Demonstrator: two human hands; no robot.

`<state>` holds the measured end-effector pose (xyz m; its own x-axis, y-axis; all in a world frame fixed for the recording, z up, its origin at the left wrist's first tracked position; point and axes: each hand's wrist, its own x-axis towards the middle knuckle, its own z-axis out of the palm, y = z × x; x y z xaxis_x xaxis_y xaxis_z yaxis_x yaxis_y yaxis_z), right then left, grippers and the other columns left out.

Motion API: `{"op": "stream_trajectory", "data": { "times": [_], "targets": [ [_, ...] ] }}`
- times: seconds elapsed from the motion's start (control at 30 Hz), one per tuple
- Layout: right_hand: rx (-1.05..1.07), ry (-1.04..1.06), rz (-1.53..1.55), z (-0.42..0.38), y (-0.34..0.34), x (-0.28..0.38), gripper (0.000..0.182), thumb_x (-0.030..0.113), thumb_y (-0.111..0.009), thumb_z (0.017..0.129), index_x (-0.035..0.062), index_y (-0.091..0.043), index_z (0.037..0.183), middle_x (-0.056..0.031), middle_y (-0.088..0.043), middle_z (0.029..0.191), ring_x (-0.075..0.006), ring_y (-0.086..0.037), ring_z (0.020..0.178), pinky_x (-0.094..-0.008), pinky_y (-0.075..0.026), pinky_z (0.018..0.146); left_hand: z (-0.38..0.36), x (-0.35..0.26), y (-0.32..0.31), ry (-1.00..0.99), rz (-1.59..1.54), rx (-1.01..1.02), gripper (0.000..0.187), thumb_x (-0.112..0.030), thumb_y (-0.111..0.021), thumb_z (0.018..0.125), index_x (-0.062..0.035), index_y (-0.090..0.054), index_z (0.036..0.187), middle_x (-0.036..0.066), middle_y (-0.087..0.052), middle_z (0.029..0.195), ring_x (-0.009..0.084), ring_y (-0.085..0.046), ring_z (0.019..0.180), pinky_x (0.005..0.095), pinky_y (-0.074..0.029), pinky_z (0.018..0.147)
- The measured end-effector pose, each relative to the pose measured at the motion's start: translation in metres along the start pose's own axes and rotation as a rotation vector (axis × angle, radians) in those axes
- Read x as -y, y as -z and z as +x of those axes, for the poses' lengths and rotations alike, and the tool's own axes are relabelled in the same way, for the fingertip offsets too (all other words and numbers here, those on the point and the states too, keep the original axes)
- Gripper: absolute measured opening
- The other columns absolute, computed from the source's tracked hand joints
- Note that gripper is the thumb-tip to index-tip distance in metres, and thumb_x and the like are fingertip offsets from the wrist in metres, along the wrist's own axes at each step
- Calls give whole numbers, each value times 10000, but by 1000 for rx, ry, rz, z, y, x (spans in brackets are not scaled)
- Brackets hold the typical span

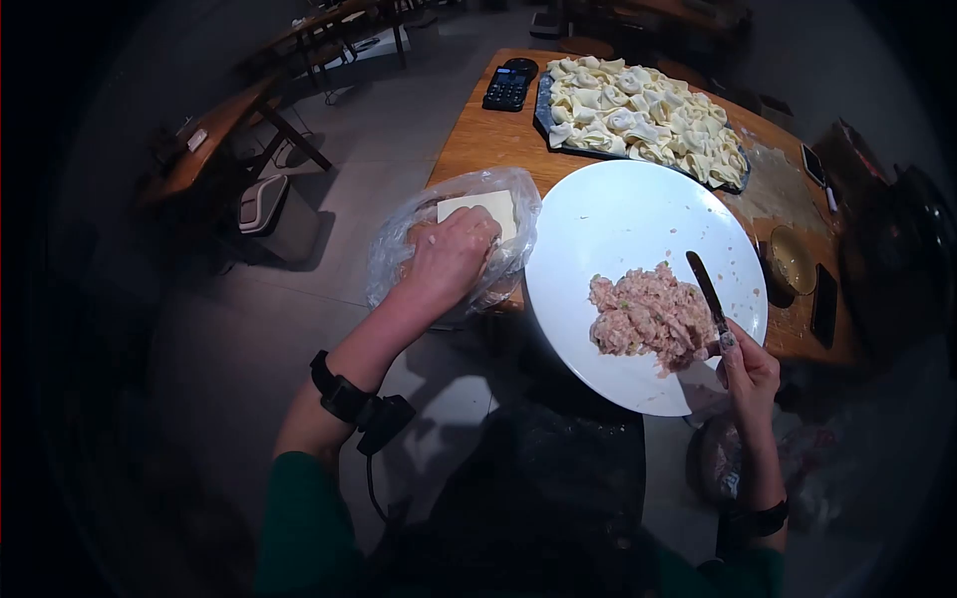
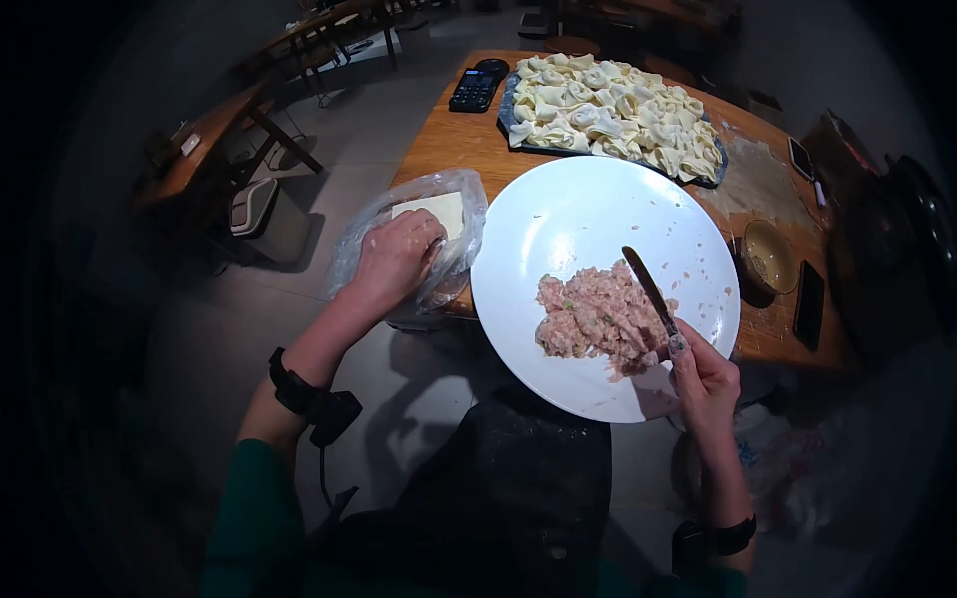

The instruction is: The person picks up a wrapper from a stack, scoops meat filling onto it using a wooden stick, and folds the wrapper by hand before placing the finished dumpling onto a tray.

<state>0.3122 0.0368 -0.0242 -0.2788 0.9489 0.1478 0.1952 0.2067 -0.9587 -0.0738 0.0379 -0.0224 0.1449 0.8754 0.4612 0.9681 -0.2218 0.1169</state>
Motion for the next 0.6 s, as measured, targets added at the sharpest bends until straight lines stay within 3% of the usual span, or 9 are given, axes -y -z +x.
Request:
{"op": "stream_trajectory", "data": {
  "times": [0.17, 0.23, 0.27, 0.3, 0.37, 0.43, 0.5, 0.57, 0.6],
  "targets": [
    [8, 37, -94, -43, 7, 3, 314, 64, -481, 929, 5, -532, 1233, -8, -618, 792, -7, -424, 603, -153, -357, 543, 5, 4, 0, -35, 40, -15, 197, -103, -614, 762, -61, -574, 949, 99, -602, 872, 275, -591, 801, 352, -485, 701],
    [40, -31, -70, -56, 10, 12, 328, 16, -478, 911, 17, -537, 1233, -22, -630, 817, -13, -444, 626, -157, -377, 570, 13, 7, 9, 471, -162, 134, 183, -152, -521, 832, -42, -580, 966, 170, -601, 933, 311, -592, 866, 395, -477, 746],
    [66, -43, -109, -61, 11, 11, 338, -7, -479, 898, 17, -541, 1229, -29, -636, 824, -12, -444, 626, -159, -379, 573, 12, 31, -5, 499, -486, 39, 229, -173, -448, 887, -20, -573, 1004, 176, -619, 995, 312, -604, 890, 390, -468, 782],
    [92, -57, -147, -66, 13, 9, 349, -31, -480, 885, 18, -545, 1225, -35, -641, 830, -11, -445, 626, -161, -381, 575, 13, 41, -7, 495, -487, 41, 229, -173, -448, 887, -20, -573, 1004, 176, -619, 995, 312, -604, 890, 390, -468, 782],
    [76, -48, -145, -70, 15, 0, 360, -65, -489, 856, 11, -563, 1201, -57, -653, 832, -34, -481, 627, -187, -409, 586, 14, 50, -10, 746, -1285, -205, 263, -197, -432, 917, -9, -560, 1050, 152, -620, 1041, 302, -601, 951, 394, -457, 839],
    [44, 152, -335, -74, 16, -1, 336, -62, -499, 850, -2, -579, 1170, -81, -660, 818, -75, -547, 647, -219, -441, 592, 11, 48, 0, 932, -1798, -418, 325, -237, -419, 944, 11, -507, 1134, 139, -586, 1132, 280, -570, 1048, 375, -441, 913],
    [64, 113, -499, -75, 19, 13, 337, -66, -551, 809, 46, -618, 1120, -120, -638, 784, -162, -626, 688, -242, -461, 593, -2, 39, 17, 821, -2124, -287, 433, -320, -416, 953, 3, -450, 1239, 170, -532, 1224, 267, -530, 1126, 369, -463, 920],
    [-18, 323, -635, -74, 19, 12, 369, -73, -592, 758, 77, -636, 1092, -110, -629, 781, -196, -622, 666, -257, -471, 574, -22, 31, 21, 526, -2409, -79, 464, -325, -401, 959, -5, -394, 1295, 172, -466, 1303, 283, -479, 1189, 431, -422, 973],
    [-33, 298, -654, -73, 22, 12, 369, -73, -592, 758, 77, -636, 1092, -110, -629, 781, -196, -622, 666, -257, -471, 574, -30, 21, 17, 533, -2432, -47, 464, -325, -401, 959, -5, -394, 1295, 172, -466, 1303, 283, -479, 1189, 431, -422, 973]
  ]
}}
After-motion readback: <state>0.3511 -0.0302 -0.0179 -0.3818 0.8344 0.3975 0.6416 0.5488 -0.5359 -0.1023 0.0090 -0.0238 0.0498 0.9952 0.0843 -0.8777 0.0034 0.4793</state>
